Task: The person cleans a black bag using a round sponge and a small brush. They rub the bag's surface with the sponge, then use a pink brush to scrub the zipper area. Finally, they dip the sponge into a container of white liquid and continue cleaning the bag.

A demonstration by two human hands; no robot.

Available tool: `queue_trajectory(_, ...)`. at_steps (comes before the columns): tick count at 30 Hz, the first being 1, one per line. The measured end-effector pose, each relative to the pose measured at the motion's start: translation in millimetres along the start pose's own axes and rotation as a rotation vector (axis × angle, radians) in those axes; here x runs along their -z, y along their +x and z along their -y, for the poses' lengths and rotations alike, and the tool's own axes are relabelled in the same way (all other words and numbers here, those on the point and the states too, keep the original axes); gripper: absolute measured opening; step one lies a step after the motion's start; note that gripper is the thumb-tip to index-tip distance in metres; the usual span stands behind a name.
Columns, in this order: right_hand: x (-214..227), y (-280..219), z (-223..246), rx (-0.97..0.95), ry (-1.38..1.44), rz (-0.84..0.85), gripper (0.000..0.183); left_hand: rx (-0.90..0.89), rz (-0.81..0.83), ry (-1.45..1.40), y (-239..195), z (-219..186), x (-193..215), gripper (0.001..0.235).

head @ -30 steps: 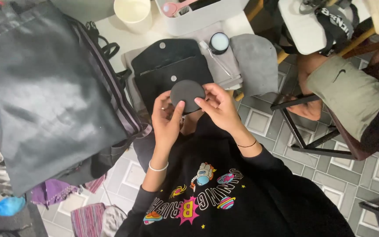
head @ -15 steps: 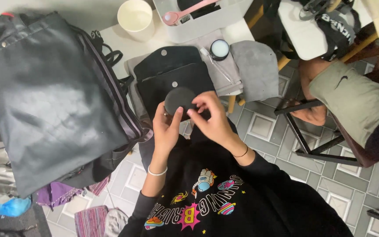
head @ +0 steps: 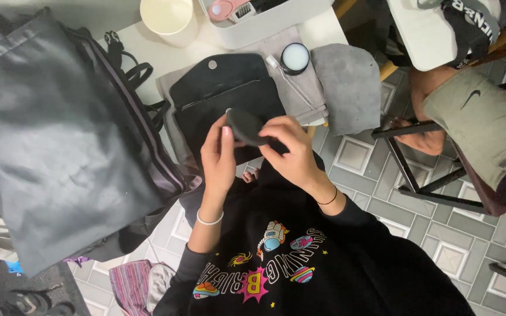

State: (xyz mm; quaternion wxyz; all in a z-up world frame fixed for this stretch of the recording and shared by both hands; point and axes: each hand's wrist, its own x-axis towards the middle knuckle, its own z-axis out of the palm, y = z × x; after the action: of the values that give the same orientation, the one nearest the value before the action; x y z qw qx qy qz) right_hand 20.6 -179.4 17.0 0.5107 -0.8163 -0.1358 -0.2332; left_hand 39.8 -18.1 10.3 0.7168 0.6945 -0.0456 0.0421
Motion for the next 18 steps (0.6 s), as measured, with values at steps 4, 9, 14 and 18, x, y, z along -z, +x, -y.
queue_trajectory(4,-5.7,2.9,-12.7,0.055,-0.053,0.109,0.024,0.077,0.067,-0.058,11.5,36.8,2.3,0.038)
queue_trajectory(9,0.6,11.3,-9.9,-0.139,0.136,0.057,0.026,0.090,0.070,-0.073,16.1,20.5,-1.6,0.039)
queue_trajectory(14,-0.9,3.7,-43.0,-0.408,0.343,0.061,0.039,0.111,0.109,-0.091,19.3,19.1,2.3,0.035)
queue_trajectory(18,-2.1,2.2,-51.4,-0.426,0.397,0.026,0.033,0.036,0.039,0.026,15.9,11.0,0.4,0.040)
